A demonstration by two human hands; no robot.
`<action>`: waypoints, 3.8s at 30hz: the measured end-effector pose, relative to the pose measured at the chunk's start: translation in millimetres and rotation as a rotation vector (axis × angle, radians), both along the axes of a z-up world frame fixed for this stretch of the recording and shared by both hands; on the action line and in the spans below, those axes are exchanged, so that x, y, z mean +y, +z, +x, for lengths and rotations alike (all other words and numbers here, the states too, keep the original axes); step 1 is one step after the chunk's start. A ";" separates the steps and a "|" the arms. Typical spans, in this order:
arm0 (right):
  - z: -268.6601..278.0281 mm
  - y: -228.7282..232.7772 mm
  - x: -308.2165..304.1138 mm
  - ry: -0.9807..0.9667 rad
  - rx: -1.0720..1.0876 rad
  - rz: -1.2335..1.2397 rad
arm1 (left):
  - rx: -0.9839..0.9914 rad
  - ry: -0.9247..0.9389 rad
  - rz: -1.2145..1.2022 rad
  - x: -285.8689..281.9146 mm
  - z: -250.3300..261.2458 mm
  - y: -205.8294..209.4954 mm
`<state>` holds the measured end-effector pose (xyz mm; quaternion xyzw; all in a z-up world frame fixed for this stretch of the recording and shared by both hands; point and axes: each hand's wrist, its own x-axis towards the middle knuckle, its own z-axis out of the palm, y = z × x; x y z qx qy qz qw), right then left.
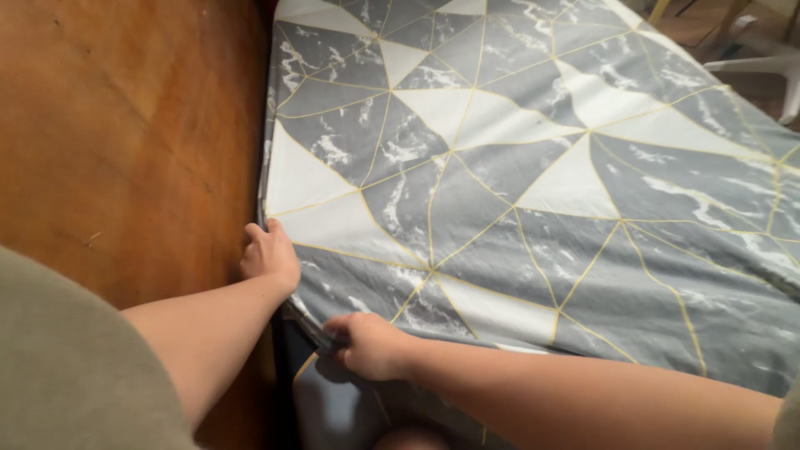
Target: The person fits a fitted sheet onto a mattress on a wooden bed frame. They pull the elasticized corners over each corner of the mattress and smooth the surface to remove wrinkles.
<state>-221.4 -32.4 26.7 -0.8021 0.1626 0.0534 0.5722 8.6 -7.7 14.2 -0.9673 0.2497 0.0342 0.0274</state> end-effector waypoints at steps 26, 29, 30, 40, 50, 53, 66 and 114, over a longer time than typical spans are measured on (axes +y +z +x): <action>-62.2 32.4 21.2 0.221 0.117 -0.027 | 0.298 -0.243 0.657 104.3 -52.0 -50.2; -70.1 13.0 -48.3 -0.095 0.281 -0.030 | 0.281 -0.221 0.643 102.0 -38.6 -45.2; -68.5 9.9 -74.6 -0.180 0.228 -0.128 | 0.268 -0.185 0.600 93.7 -29.1 -42.5; -106.5 0.2 -177.5 -0.327 0.352 -0.458 | 0.272 -0.263 0.180 8.9 -18.3 0.6; -110.1 -43.0 -135.7 -0.382 0.254 -0.729 | 0.115 -0.466 -0.035 33.4 -61.4 -16.2; -103.1 -47.7 -139.3 -0.332 0.286 -0.737 | 0.097 -0.504 -0.021 23.2 -58.2 -19.4; -122.0 -40.6 -137.0 -0.136 0.380 -0.620 | 0.320 -0.544 0.338 39.7 -78.5 30.5; -144.3 -105.3 -358.8 -0.856 0.691 -0.782 | 0.119 0.173 -0.297 -128.3 66.2 -78.4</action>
